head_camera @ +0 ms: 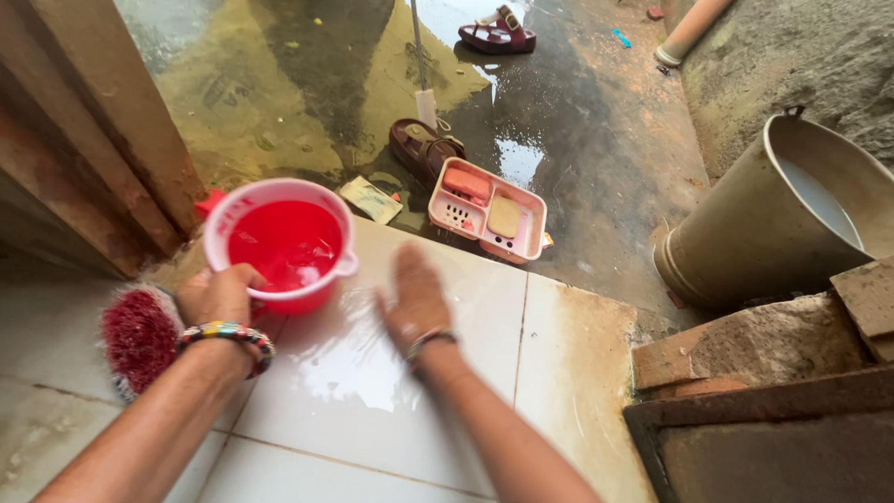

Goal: The person pours water from a red mug onto the tiled floor and scrubs the surface by hand and with a brush.

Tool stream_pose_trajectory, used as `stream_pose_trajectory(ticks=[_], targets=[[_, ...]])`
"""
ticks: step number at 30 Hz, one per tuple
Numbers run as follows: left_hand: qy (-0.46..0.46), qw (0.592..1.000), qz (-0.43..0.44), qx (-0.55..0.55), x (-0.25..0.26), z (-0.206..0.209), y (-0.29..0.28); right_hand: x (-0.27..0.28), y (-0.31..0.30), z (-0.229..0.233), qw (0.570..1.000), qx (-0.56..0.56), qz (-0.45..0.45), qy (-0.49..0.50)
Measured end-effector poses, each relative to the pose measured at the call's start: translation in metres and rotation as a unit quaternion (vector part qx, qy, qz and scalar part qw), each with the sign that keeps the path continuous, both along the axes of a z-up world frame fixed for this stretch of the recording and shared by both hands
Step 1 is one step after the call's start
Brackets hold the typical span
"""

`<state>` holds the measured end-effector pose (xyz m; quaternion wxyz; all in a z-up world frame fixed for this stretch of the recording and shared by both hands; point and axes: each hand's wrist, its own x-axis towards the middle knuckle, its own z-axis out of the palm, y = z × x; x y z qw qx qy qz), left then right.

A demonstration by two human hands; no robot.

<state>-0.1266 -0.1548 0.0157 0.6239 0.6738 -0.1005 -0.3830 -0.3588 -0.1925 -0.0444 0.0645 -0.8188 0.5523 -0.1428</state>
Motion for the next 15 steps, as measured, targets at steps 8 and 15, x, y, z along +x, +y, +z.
stream_pose_trajectory(ticks=[8, 15], targets=[[-0.238, 0.971, -0.02, 0.02, 0.014, -0.017, 0.012, -0.199, 0.043, -0.013, 0.982, -0.001, -0.153, 0.109], [-0.494, 0.862, -0.057, -0.099, 0.058, -0.003, -0.014, -0.188, 0.114, 0.023, 0.896, 0.156, -0.376, 0.178]])
